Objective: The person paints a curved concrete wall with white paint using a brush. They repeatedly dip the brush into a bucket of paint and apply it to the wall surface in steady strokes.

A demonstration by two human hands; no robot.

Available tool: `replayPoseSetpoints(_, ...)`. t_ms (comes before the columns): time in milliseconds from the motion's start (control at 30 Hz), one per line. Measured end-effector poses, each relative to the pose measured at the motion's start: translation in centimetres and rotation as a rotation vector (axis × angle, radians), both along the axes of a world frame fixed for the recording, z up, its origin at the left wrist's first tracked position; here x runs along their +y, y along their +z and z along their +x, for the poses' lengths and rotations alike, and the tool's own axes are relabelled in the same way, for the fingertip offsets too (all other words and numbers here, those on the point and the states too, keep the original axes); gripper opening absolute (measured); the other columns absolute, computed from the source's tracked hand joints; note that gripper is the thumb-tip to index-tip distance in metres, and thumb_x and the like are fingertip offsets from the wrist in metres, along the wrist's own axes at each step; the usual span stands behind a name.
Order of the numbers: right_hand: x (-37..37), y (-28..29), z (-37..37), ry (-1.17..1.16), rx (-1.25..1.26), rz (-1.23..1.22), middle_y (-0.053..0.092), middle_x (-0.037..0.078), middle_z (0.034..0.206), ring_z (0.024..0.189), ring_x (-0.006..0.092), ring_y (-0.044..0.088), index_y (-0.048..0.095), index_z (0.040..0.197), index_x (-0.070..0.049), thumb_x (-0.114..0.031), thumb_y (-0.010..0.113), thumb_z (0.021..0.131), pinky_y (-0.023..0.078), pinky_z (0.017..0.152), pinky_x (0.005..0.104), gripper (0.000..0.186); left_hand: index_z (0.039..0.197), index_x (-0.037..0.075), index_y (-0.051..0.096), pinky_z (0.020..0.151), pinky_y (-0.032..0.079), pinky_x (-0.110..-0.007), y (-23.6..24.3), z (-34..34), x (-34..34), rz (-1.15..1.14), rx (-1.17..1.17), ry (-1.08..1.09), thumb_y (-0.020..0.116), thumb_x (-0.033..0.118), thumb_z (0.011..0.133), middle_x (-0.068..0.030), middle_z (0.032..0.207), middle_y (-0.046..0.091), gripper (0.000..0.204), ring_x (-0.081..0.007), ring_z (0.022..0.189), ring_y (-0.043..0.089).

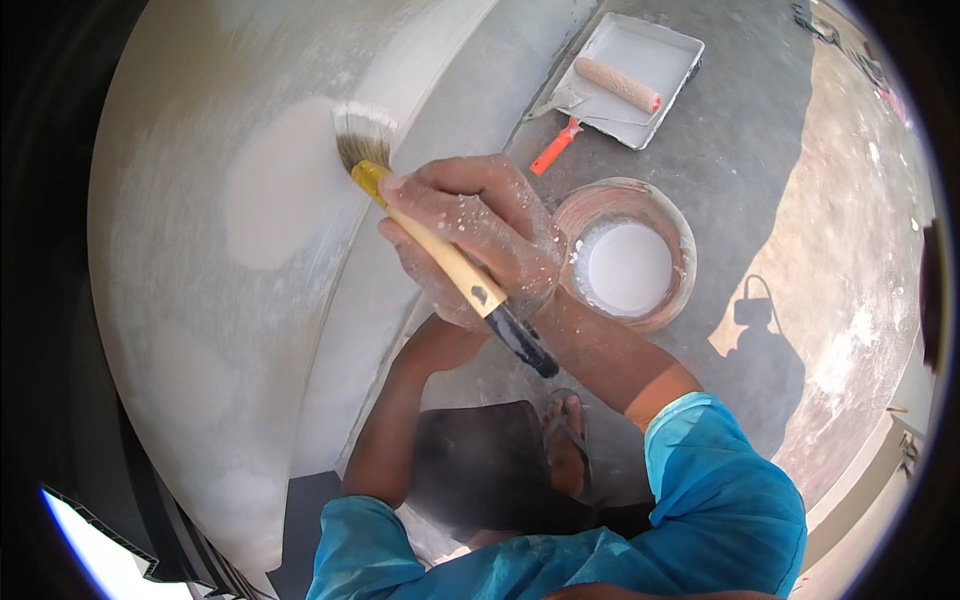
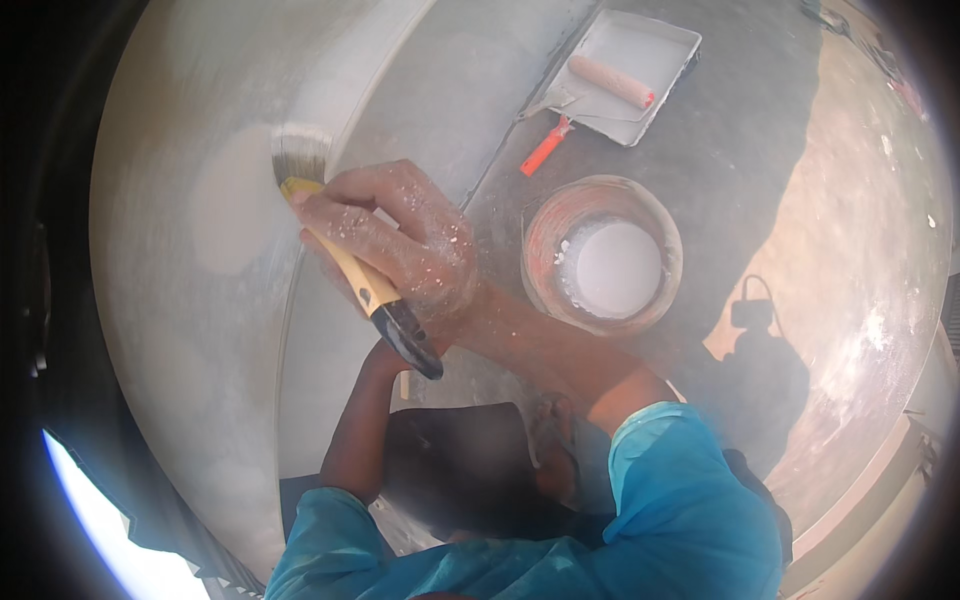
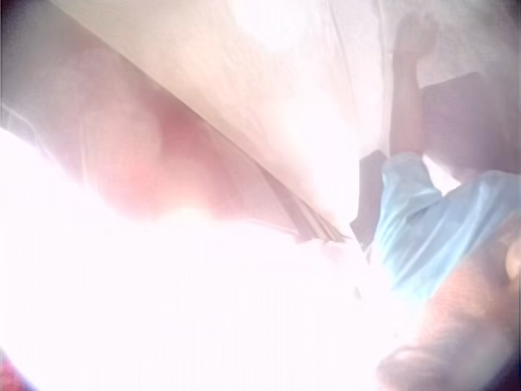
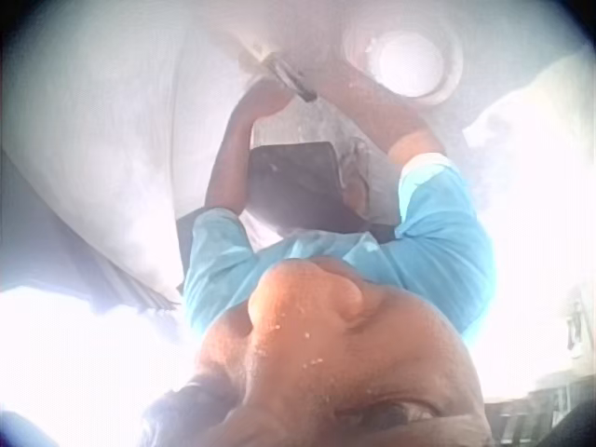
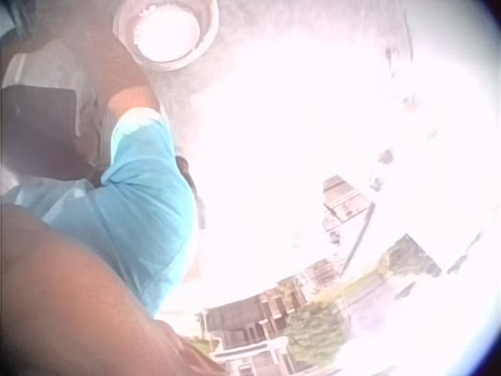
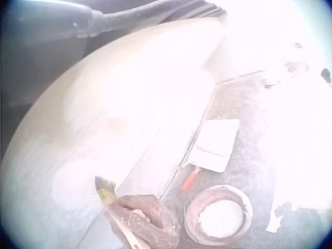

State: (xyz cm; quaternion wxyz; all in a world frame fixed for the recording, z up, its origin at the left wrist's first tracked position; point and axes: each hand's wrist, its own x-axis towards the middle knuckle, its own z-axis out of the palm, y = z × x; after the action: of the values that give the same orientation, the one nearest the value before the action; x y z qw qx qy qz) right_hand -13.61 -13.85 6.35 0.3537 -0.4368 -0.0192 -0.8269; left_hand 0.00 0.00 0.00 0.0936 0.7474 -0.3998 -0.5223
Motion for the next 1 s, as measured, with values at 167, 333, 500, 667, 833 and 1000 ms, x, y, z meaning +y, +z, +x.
replayPoseSetpoints(167, 8.0, 0.3, -0.7, 0.118, 0.124, -0.191, 0.071, 0.008, 0.098, 0.078, 0.0152, 0.069, 0.075, 0.115, -0.006, 0.002, 0.080, 0.082, 0.057, 0.064, 0.0240, 0.034, 0.130, 0.008, 0.063, 0.099, 0.048, -0.038, 4.9, -2.5, -1.3, 0.080, -0.441, -0.174, 0.058, 0.035, 0.104, -0.0132, 0.124, 0.066, 0.037, -0.0168, 0.120, 0.063)
replayPoseSetpoints(333, -5.9, -2.6, -3.5, -0.135, 0.128, 0.139, 0.070, 0.008, 0.098, 0.081, 0.0179, 0.069, 0.076, 0.113, -0.007, -0.001, 0.079, 0.084, 0.057, 0.067, 0.0257, 0.030, 0.124, 0.001, 0.063, 0.092, 0.052, -0.041, 4.0, -2.1, -0.8, -0.039, -0.396, -0.158, 0.059, 0.033, 0.102, -0.0214, 0.117, 0.071, 0.039, -0.0312, 0.108, 0.070)
replayPoseSetpoints(500, -2.4, -3.5, -0.3, -0.251, 0.095, 0.177, 0.070, 0.011, 0.103, 0.088, 0.0178, 0.069, 0.074, 0.118, -0.007, 0.001, 0.078, 0.084, 0.056, 0.069, 0.0266, 0.035, 0.125, 0.002, 0.063, 0.094, 0.052, -0.042, 2.3, -1.4, 0.5, -0.228, -0.411, -0.096, 0.057, 0.034, 0.102, -0.0197, 0.116, 0.072, 0.040, -0.0302, 0.108, 0.070)
replayPoseSetpoints(667, 12.9, -3.2, 3.4, 0.123, 0.116, -0.167, 0.068, 0.006, 0.100, 0.081, 0.0196, 0.069, 0.076, 0.111, -0.006, 0.002, 0.078, 0.075, 0.058, 0.063, 0.0285, 0.037, 0.122, 0.006, 0.065, 0.086, 0.053, -0.036, 3.0, -0.8, -0.5, -0.196, -0.309, -0.063, 0.061, 0.018, 0.102, -0.0087, 0.107, 0.072, 0.024, -0.0170, 0.091, 0.068)
replayPoseSetpoints(833, 7.8, -2.5, -1.4, 0.196, 0.125, 0.081, 0.069, 0.007, 0.101, 0.079, 0.0176, 0.068, 0.076, 0.107, -0.005, 0.002, 0.083, 0.076, 0.057, 0.065, 0.0273, 0.033, 0.123, 0.004, 0.064, 0.090, 0.052, -0.040, 3.7, 0.2, 0.0, -0.131, -0.478, -0.142, 0.060, 0.028, 0.100, -0.0145, 0.110, 0.072, 0.034, -0.0258, 0.100, 0.069)
replayPoseSetpoints(1000, 2.2, -2.3, -3.3, -0.181, 0.186, 0.205, 0.068, 0.009, 0.102, 0.078, 0.0179, 0.068, 0.075, 0.107, -0.005, 0.002, 0.083, 0.073, 0.056, 0.066, 0.0258, 0.035, 0.121, 0.003, 0.065, 0.093, 0.051, -0.042, 2.2, 0.1, 0.5, -0.168, -0.440, -0.157, 0.058, 0.037, 0.098, -0.0180, 0.113, 0.073, 0.041, -0.0322, 0.106, 0.070)
